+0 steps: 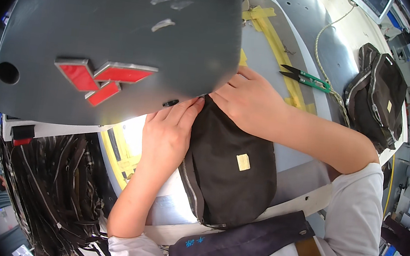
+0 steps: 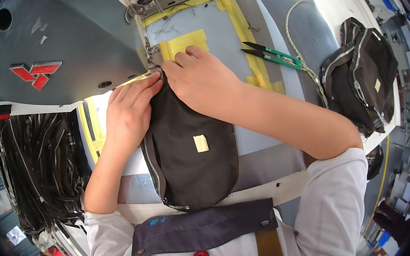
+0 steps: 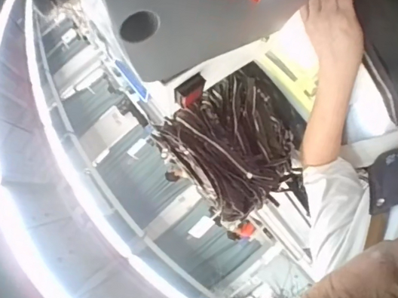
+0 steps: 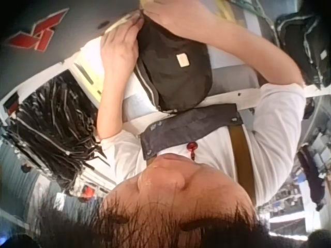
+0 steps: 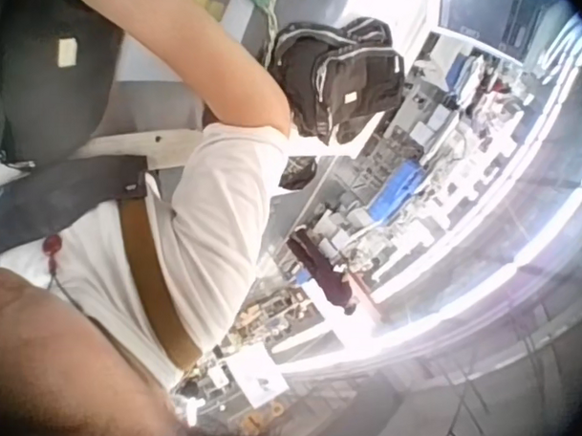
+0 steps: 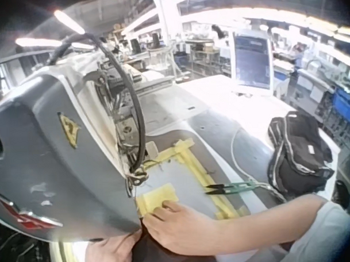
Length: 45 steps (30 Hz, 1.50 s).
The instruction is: The person aligns and sews the zipper edges of a dark brown fabric bag using an industrial sewing machine. They repeatedly position the bag under the needle, guide it through the machine, and trim excess thread with scissors. Finished bags are stacked to the right, and a pile of unfinished bags is on the left.
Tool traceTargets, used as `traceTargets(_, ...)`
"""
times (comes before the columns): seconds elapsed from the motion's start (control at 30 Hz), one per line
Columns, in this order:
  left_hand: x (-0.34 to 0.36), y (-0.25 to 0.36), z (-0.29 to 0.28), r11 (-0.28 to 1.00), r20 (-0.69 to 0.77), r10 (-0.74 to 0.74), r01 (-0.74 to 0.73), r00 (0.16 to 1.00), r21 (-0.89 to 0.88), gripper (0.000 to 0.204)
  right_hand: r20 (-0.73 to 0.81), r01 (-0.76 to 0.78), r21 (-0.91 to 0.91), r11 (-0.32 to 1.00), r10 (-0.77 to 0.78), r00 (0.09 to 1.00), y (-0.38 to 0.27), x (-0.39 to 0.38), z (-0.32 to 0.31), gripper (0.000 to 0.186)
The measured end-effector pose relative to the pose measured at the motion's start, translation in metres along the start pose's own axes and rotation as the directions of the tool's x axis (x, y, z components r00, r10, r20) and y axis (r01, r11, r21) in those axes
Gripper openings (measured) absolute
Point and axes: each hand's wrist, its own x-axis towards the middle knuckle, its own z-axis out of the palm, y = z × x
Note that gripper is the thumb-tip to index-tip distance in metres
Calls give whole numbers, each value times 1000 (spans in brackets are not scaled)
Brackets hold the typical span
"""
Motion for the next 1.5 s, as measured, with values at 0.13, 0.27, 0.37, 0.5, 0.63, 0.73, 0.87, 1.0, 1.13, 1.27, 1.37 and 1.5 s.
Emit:
traceTargets(0.13,-2,-1,0,1000,7,-22,22,1000,-4,41,-12,3,-25,1000,-3,1000,-1,2,0,14)
traceTargets(0.27,-4,-2,1,998,5,-50,50,999,-35,42,-8,-18,-13,1000,17,1000,0,1,-2,14)
traceTargets(0.37,-3,-3,1,997,10,-59,59,998,-59,41,-33,-18,6,1000,19,999,0,1,-2,16)
traceTargets(0.5,-2,-4,1,991,-5,-76,75,997,-112,40,-55,-43,29,999,45,997,-3,1,2,16)
traceTargets(0.63,-2,-3,1,992,1,-86,85,996,-98,40,-69,-57,39,998,59,996,-3,2,3,14)
traceTargets(0.73,-2,-1,-1,997,14,-57,58,998,-49,40,-45,-56,15,998,57,997,-3,3,1,14)
traceTargets(0.87,-1,-2,-1,999,8,-34,34,999,-31,41,-15,-56,-18,998,55,998,-3,3,1,15)
traceTargets(1.0,0,0,-3,999,10,-39,40,999,-34,40,-26,-54,-12,998,54,998,-2,3,1,15)
traceTargets(1.13,0,-1,-3,997,10,-39,40,999,-65,40,-28,-51,-21,998,51,998,-3,3,0,16)
traceTargets(1.27,0,-3,-2,997,7,-40,41,999,-70,39,-4,-48,-14,999,48,999,-1,3,0,17)
traceTargets(1.37,2,-4,-3,997,13,-49,50,999,-60,39,-41,-47,-14,999,46,998,0,5,2,18)
traceTargets(1.5,2,-3,-4,998,30,-36,37,999,-48,39,-40,-51,7,999,52,998,1,5,-1,18)
